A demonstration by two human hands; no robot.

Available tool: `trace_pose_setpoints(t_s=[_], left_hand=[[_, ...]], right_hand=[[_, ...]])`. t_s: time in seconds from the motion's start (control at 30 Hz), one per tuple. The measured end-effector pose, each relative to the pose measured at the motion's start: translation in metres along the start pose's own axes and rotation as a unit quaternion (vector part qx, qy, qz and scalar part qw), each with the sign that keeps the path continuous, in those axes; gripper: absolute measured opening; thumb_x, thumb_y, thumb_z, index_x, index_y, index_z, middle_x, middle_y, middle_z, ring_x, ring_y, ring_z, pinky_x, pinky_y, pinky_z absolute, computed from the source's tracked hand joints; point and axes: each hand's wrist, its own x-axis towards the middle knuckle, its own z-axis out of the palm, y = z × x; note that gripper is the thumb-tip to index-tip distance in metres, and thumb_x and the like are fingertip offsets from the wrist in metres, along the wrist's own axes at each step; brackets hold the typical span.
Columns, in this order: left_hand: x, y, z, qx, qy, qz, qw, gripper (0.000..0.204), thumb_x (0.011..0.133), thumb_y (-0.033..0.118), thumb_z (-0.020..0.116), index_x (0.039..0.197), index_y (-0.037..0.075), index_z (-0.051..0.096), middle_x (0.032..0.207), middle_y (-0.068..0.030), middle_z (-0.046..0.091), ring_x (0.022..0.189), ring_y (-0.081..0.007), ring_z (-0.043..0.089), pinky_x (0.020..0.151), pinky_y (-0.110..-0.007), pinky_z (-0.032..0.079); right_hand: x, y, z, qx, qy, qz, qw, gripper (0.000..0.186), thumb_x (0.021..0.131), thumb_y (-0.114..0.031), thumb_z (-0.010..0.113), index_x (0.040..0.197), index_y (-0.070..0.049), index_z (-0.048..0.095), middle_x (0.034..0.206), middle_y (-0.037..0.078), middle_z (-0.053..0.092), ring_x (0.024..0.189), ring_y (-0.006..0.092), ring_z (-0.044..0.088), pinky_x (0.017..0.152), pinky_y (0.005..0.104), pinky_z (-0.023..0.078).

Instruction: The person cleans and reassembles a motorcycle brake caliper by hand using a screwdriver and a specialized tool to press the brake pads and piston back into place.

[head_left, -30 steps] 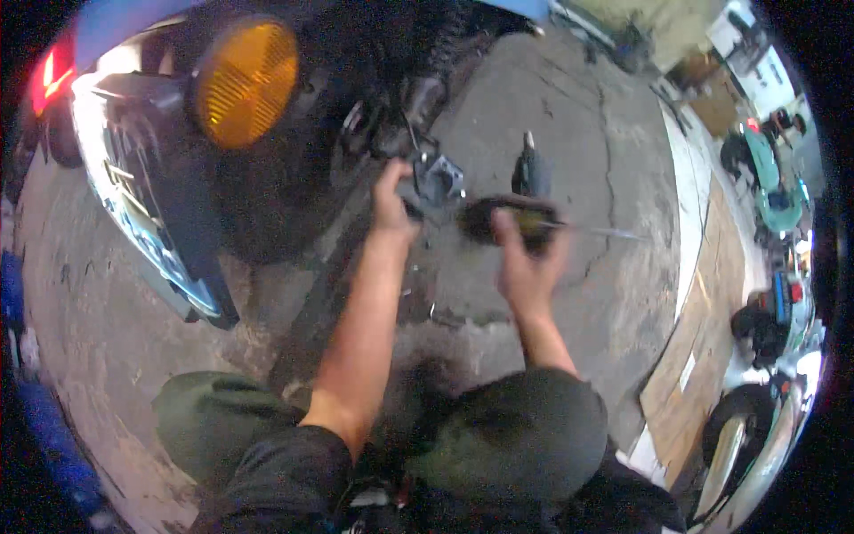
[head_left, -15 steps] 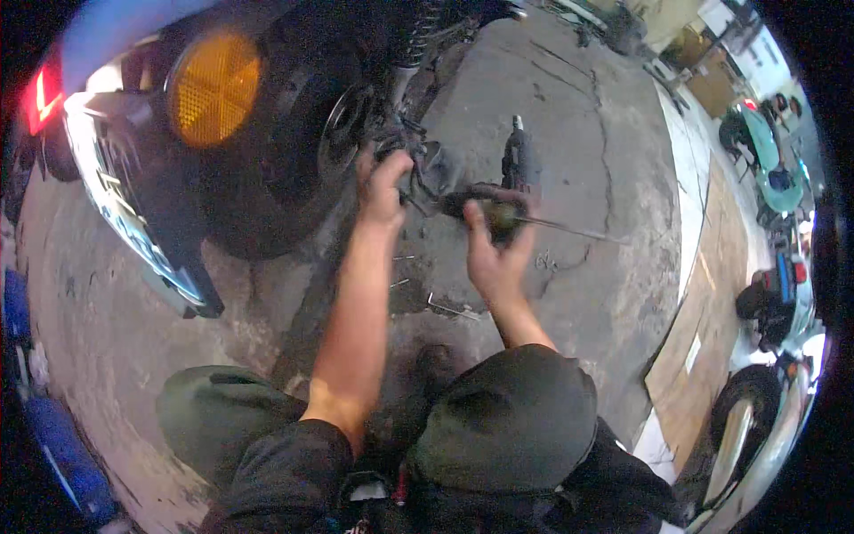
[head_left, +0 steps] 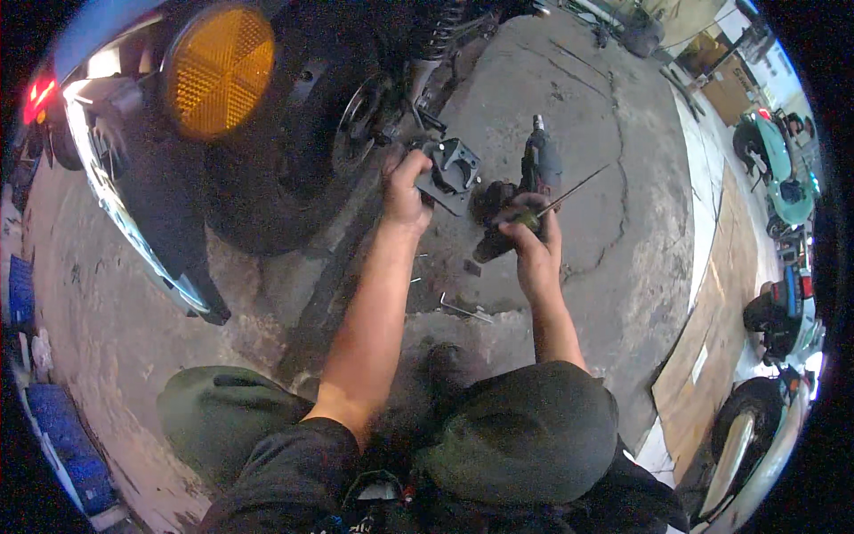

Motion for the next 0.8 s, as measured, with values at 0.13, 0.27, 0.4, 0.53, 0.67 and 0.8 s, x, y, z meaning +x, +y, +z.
trace_pose_setpoints(t_s=[0.13,0.27,0.4,0.53,0.67,0.8], left_hand=[[0.0,0.007,-0.002,0.005,0.009,-0.004,1.0,0.016,0.071,0.01,0.053,0.086,0.008,0.054,0.082,-0.003,0.057,0.077,-0.0164,0.056,0.071,-0.032,0.047],[0.006,0.006,-0.013,-0.055,0.008,-0.074,0.996,0.025,0.07,0.019,0.052,0.09,0.005,0.056,0.088,-0.0073,0.06,0.082,-0.022,0.057,0.077,-0.035,0.047],[-0.002,0.012,0.008,-0.061,0.004,-0.091,0.994,0.034,0.069,0.025,0.051,0.094,0.003,0.057,0.092,-0.0104,0.061,0.086,-0.0266,0.057,0.082,-0.038,0.046],[-0.004,0.015,0.002,-0.071,0.012,-0.084,0.994,0.025,0.072,0.02,0.051,0.089,0.003,0.058,0.088,-0.0096,0.061,0.083,-0.0242,0.059,0.079,-0.036,0.047],[-0.001,0.015,0.005,-0.093,0.006,-0.093,0.991,0.022,0.072,0.019,0.051,0.085,0.003,0.058,0.084,-0.0089,0.061,0.081,-0.0231,0.059,0.078,-0.036,0.048],[0.002,0.033,0.029,-0.055,0.038,-0.06,0.996,0.012,0.071,0.017,0.055,0.077,0.007,0.057,0.079,-0.0048,0.058,0.075,-0.0196,0.057,0.073,-0.035,0.047]], right_hand=[[0.002,0.001,0.006,-0.072,-0.034,0.027,0.997,0.031,0.081,-0.008,0.057,0.11,-0.001,0.048,0.09,0.007,0.059,0.083,0.0144,0.055,0.074,0.0266,0.045],[-0.005,0.001,0.012,-0.048,-0.05,0.03,0.997,0.028,0.085,-0.013,0.056,0.109,0.0,0.047,0.091,0.006,0.057,0.083,0.0135,0.053,0.073,0.0263,0.044],[-0.016,0.003,0.005,-0.072,0.0,0.01,0.997,0.03,0.086,-0.017,0.062,0.109,-0.003,0.048,0.093,0.004,0.055,0.086,0.0137,0.05,0.08,0.0269,0.041],[-0.005,-0.061,0.001,0.021,0.101,-0.181,0.978,0.034,0.088,-0.014,0.059,0.116,0.001,0.048,0.107,0.013,0.057,0.097,0.0209,0.055,0.087,0.0332,0.043],[-0.002,-0.029,0.049,-0.071,0.22,-0.266,0.936,0.05,0.088,-0.023,0.061,0.126,0.001,0.04,0.119,0.017,0.05,0.107,0.0271,0.049,0.095,0.0384,0.037],[0.012,-0.045,0.024,-0.143,0.233,-0.245,0.93,0.03,0.087,-0.016,0.061,0.11,-0.004,0.045,0.111,0.014,0.052,0.101,0.0215,0.05,0.091,0.0344,0.039]])
